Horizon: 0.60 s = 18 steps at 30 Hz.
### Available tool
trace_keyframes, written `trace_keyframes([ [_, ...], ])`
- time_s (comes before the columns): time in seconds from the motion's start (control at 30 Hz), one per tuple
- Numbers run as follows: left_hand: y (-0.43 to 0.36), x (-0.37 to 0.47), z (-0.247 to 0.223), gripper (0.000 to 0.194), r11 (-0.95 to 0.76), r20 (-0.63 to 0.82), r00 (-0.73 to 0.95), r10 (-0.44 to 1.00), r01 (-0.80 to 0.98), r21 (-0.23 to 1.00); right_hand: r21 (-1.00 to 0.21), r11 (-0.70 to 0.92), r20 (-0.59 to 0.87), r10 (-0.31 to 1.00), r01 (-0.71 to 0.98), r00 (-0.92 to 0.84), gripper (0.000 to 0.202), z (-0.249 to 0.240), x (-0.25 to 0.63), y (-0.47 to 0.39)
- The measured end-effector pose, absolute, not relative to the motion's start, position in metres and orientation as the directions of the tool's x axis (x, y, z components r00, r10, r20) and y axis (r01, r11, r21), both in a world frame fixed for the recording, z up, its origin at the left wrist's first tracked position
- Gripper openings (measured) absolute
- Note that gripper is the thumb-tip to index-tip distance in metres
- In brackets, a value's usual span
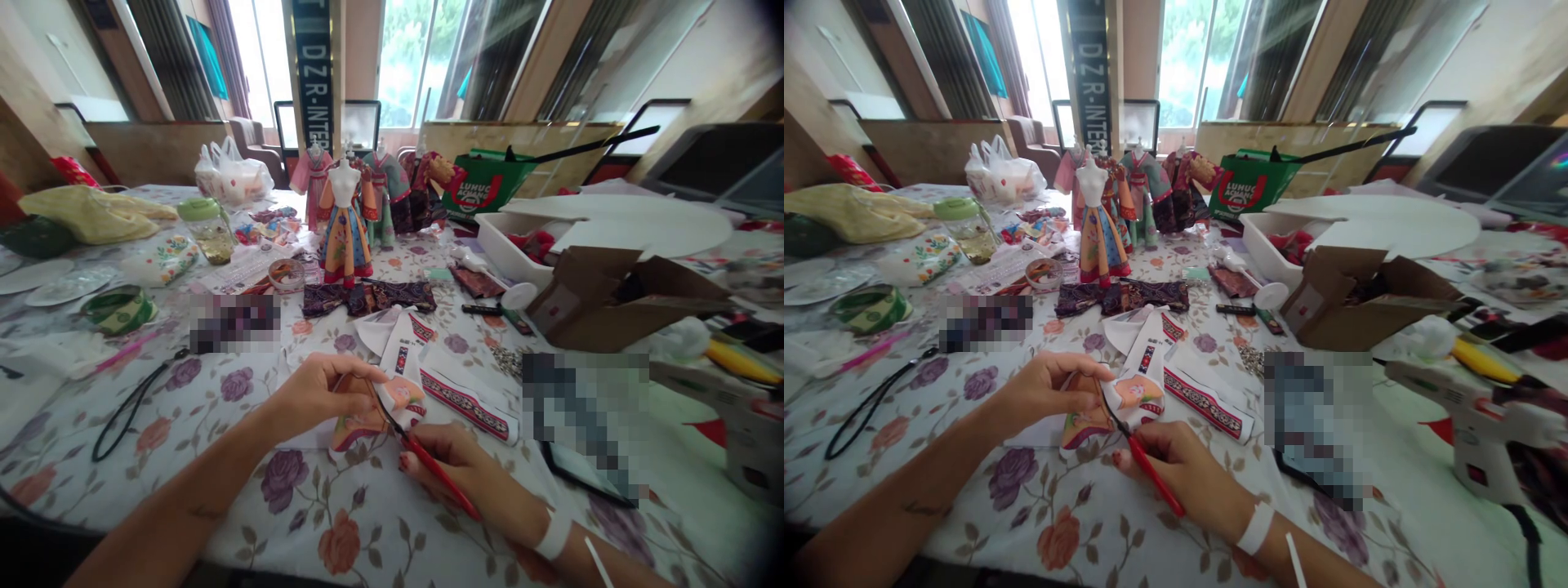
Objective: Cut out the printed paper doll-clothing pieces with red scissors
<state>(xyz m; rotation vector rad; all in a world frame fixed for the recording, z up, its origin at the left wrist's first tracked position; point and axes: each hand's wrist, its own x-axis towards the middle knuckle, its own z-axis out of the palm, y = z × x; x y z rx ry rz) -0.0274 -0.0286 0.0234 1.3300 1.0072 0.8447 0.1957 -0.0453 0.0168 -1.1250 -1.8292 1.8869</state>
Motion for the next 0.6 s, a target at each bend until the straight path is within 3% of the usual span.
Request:
trace_keyframes([
  [0.23,-0.0293,-0.0287,0.0253,0.034,0.029,-0.075,0.388,0.919,0.122,0.992,-0.940,-0.205,-0.339,0.643,0.272,-0.687,0.050,0.0154,0.1973,-0.0457],
  [0.6,-0.0285,-0.0270,0.0166,0.044,0.003,-0.030,0.420,0.907,0.063,0.998,-0.938,-0.170,-0.335,0.666,0.302,-0.666,0.051,0.0174,0.1954,-0.0447],
])
